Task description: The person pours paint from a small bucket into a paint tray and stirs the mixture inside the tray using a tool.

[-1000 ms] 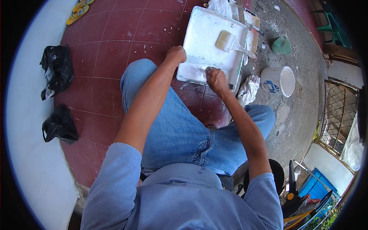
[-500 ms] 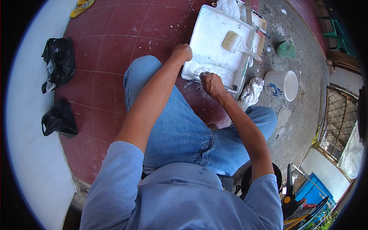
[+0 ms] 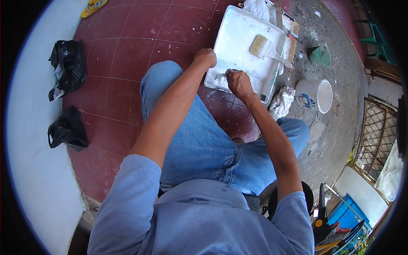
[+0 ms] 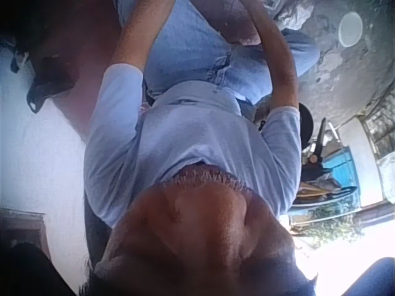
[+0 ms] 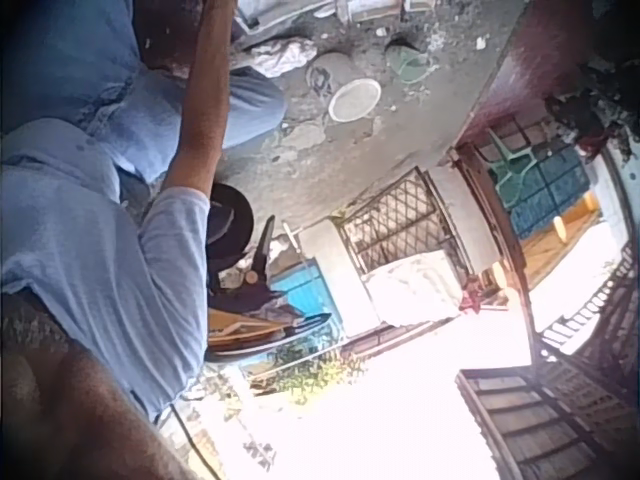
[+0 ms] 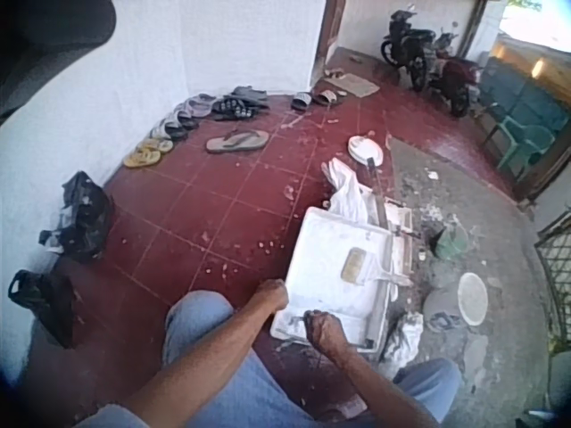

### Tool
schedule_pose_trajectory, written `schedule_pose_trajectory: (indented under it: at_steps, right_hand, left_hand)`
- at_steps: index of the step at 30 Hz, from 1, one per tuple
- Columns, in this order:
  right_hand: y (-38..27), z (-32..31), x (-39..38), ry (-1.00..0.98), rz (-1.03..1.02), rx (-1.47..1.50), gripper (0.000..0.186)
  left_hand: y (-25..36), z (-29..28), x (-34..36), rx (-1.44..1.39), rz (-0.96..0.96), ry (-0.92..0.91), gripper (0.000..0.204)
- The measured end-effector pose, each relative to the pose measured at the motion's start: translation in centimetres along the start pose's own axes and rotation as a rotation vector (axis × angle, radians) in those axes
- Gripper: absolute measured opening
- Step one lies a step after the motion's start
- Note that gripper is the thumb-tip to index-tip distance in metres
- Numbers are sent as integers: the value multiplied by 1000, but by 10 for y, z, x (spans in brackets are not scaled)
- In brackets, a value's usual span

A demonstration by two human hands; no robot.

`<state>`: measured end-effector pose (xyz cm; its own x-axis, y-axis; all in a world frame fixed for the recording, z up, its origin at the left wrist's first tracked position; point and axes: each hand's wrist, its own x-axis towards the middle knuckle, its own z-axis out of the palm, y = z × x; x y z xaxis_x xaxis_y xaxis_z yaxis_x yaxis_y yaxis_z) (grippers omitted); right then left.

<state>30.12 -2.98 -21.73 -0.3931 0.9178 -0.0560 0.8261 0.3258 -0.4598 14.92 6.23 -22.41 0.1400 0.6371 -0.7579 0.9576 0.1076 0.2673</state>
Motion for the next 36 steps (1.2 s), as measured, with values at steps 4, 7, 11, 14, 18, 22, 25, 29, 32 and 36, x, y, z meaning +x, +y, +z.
schedule_pose_trajectory:
  at_steps: [4,7,11,14,18,22,25,29,32,36]
  right_hand:
    - [-8,16,4,37,-135,17,14]
    - [-14,17,-14,-111,-136,-20,12]
    - [-2,2,-5,-124,-132,40,14]
    - [1,3,6,-16,-184,93,16]
    - [6,-6,-3,-83,-32,-59,20]
    - [0,16,-14,-47,-128,81,13]
    - [5,13,7,33,-103,53,14]
    - [5,-7,-2,-43,52,24,20]
    - [-8,13,-15,-114,-51,-8,23]
    - [-3,12,6,-16,-80,42,18]
  left_hand:
    - [1,4,6,-16,-5,25,33]
    - [-4,3,4,-34,-17,6,32]
    - [-1,0,4,15,-2,-36,30]
    - [0,2,4,-27,-22,7,30]
    - [-2,5,4,36,22,96,16]
    - [-4,6,6,12,-5,68,15]
    - [1,4,8,-37,-30,36,33]
    - [-1,3,5,16,3,-33,35]
    - [-2,8,8,56,0,95,16]
    - [2,5,9,50,-7,45,19]
